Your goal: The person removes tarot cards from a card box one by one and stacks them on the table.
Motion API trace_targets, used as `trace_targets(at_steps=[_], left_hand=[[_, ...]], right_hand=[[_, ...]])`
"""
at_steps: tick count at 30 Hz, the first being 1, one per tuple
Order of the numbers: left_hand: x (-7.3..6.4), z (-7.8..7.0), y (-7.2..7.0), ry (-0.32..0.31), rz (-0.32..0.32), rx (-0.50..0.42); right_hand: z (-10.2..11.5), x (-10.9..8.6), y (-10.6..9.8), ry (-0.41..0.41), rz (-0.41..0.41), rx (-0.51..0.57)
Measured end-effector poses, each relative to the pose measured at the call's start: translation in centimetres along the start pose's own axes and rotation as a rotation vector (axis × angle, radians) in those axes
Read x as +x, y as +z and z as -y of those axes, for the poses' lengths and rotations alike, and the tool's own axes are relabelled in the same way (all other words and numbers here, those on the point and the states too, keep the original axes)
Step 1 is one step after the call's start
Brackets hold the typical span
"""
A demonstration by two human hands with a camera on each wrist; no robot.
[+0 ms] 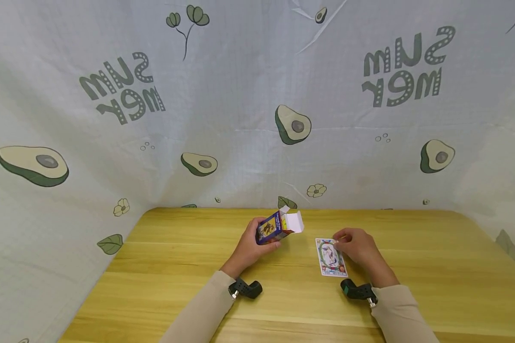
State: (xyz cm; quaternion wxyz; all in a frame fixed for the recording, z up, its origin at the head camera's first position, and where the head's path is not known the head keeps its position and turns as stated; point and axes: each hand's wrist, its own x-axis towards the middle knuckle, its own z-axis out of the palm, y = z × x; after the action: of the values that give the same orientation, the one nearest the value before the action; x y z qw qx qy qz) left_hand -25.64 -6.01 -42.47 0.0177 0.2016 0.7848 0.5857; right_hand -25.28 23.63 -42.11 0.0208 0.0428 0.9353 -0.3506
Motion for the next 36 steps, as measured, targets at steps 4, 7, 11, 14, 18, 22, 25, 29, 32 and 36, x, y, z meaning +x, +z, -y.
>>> trace_targets(at_steps=[4, 7, 11, 14, 18, 22, 25, 29, 32, 36], left_hand=[[0.0, 0.1, 0.0, -0.001, -0.002, 0.005], [-0.1, 0.2, -0.1, -0.005, -0.003, 0.010], [-0.1, 0.4, -0.1, -0.009, -0.004, 0.013], [-0.2, 0.3, -0.1, -0.005, -0.003, 0.007], [-0.4, 0.2, -0.2, -0.005, 0.000, -0.001], [-0.5, 0.1, -0.4, -0.016, -0.013, 0.011], [-0.5, 0.1, -0.5, -0.016, -0.019, 0.018], [-0.4, 0.2, -0.4, -0.013, -0.013, 0.013], [-0.1, 0.3, -0.3, -0.004, -0.007, 0.003], [0.1, 0.2, -0.1, 0.014, -0.001, -0.002]], right_hand=[[-0.1, 0.1, 0.1, -0.011, 0.001, -0.003], [-0.1, 0.1, 0.3, -0.017, 0.005, -0.009], [-0.3, 0.1, 0.4, -0.019, 0.010, -0.008], [-0.3, 0.1, 0.4, -0.023, 0.014, -0.001], [-0.2, 0.0, 0.3, -0.028, 0.020, 0.015], [0.4, -0.1, 0.1, -0.042, 0.027, 0.042], [1.0, -0.1, -0.2, -0.060, 0.030, 0.068], [1.8, -0.1, -0.8, -0.087, 0.014, 0.098], [2.5, -0.2, -1.6, -0.115, 0.003, 0.129], [3.9, -0.6, -2.3, -0.165, -0.014, 0.193]])
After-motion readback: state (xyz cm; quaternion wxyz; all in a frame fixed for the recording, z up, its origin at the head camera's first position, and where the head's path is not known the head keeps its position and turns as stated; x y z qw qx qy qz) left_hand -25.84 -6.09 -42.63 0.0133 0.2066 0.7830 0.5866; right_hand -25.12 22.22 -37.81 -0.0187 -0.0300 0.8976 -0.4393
